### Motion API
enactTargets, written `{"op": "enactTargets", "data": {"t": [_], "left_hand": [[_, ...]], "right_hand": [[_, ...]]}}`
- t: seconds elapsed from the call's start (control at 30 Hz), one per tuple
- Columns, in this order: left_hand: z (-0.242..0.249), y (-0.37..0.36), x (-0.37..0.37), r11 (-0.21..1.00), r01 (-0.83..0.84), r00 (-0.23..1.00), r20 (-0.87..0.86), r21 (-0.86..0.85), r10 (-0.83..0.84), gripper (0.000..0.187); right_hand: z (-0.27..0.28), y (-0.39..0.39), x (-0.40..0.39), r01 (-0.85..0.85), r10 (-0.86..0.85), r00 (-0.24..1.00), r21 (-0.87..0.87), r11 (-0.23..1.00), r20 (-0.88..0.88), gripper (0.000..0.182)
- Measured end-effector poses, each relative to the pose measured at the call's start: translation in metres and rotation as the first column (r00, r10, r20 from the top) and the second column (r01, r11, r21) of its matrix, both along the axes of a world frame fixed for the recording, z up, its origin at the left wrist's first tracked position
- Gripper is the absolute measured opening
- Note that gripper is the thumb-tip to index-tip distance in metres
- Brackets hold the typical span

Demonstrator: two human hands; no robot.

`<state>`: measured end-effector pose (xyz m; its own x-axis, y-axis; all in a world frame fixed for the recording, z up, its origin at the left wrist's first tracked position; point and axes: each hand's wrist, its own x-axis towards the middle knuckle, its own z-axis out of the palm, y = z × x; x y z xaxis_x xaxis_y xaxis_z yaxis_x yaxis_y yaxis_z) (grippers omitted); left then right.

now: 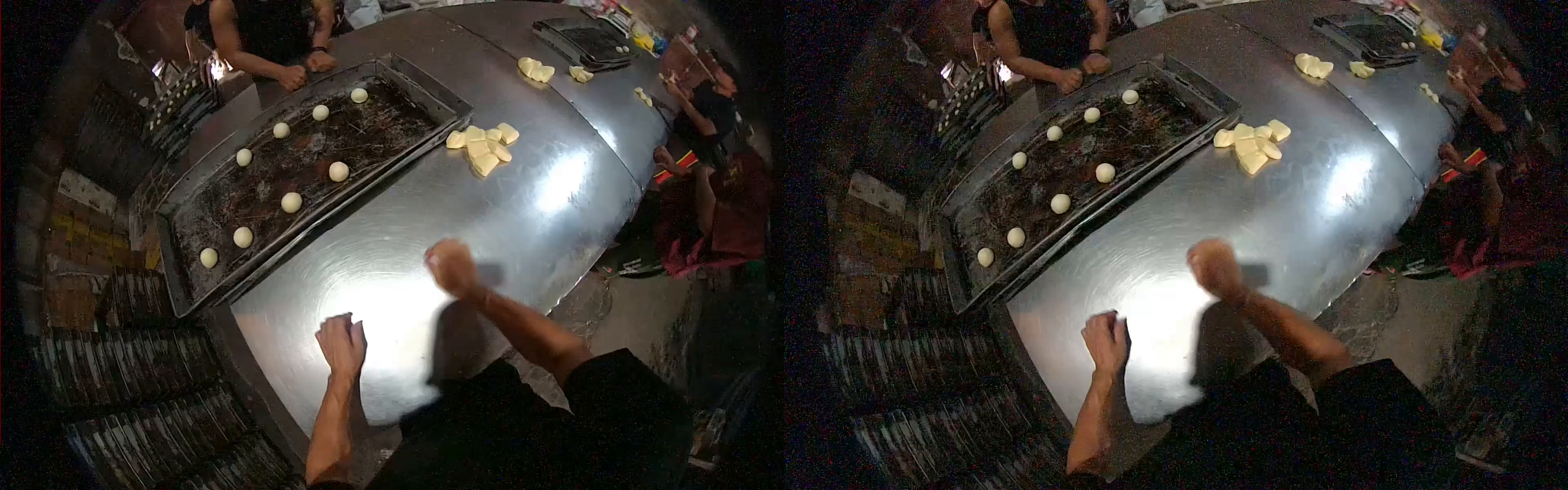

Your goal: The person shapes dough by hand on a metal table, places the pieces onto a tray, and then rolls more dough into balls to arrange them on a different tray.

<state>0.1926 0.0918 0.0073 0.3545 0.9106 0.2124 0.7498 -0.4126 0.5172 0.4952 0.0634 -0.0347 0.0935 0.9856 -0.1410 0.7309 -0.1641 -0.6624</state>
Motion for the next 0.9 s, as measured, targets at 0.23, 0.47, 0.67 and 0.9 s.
{"op": "enactTargets", "data": {"t": [0.23,0.47,0.67,0.9], "left_hand": [[-0.029,0.035,-0.06,0.995,-0.055,0.988,-0.139,0.081,0.066,0.014],[0.004,-0.011,-0.026,0.99,0.138,0.988,-0.066,-0.024,-0.139,0.016],[-0.026,0.039,-0.052,0.97,-0.189,0.98,0.098,0.151,0.176,0.015],[-0.016,-0.047,-0.103,0.962,0.083,0.896,-0.403,-0.259,-0.186,0.009]], "right_hand": [[-0.008,-0.018,0.082,-0.555,0.144,0.724,0.447,0.701,0.674,0.016],[-0.051,-0.026,0.022,-0.507,0.267,0.832,0.474,0.72,0.486,0.021],[0.038,0.016,0.017,-0.236,0.163,0.958,0.326,0.916,0.235,0.016],[0.018,-0.075,0.005,-0.329,0.259,0.932,0.294,0.897,0.254,0.019]]}}
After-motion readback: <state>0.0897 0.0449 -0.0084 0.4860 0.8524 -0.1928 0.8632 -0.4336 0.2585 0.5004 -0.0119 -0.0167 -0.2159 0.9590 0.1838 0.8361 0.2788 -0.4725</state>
